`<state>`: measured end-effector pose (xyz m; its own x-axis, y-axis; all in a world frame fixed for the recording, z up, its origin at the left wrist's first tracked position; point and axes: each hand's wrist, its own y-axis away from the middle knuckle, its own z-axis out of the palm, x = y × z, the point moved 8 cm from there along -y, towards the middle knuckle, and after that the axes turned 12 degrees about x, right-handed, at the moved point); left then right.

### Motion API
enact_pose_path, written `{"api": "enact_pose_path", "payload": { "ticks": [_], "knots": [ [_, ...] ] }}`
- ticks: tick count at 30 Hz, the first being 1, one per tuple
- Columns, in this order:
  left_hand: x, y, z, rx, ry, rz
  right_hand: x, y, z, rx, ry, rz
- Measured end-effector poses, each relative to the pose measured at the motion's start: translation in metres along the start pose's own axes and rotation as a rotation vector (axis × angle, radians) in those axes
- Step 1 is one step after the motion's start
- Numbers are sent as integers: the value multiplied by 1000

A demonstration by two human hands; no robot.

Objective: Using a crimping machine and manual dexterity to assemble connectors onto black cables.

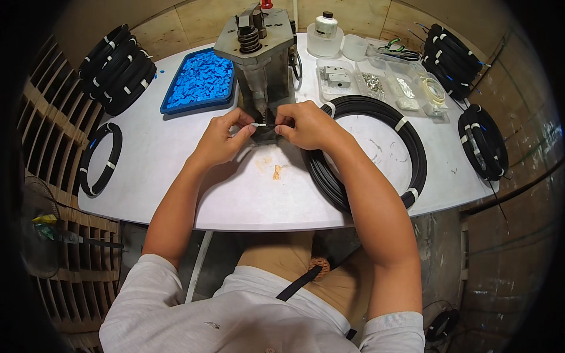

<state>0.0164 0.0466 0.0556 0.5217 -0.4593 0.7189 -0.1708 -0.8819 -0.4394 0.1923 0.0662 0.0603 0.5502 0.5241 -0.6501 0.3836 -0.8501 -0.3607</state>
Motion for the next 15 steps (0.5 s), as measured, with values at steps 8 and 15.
{"api": "enact_pose_path", "payload": {
  "ticks": [8, 15],
  "knots": [
    [-7, 0, 2, -8, -12, 24, -4, 0, 0, -23, -6, 37],
    [-9, 1, 5, -33, -18, 5, -2, 1, 1, -52, 25, 19]
  ]
}}
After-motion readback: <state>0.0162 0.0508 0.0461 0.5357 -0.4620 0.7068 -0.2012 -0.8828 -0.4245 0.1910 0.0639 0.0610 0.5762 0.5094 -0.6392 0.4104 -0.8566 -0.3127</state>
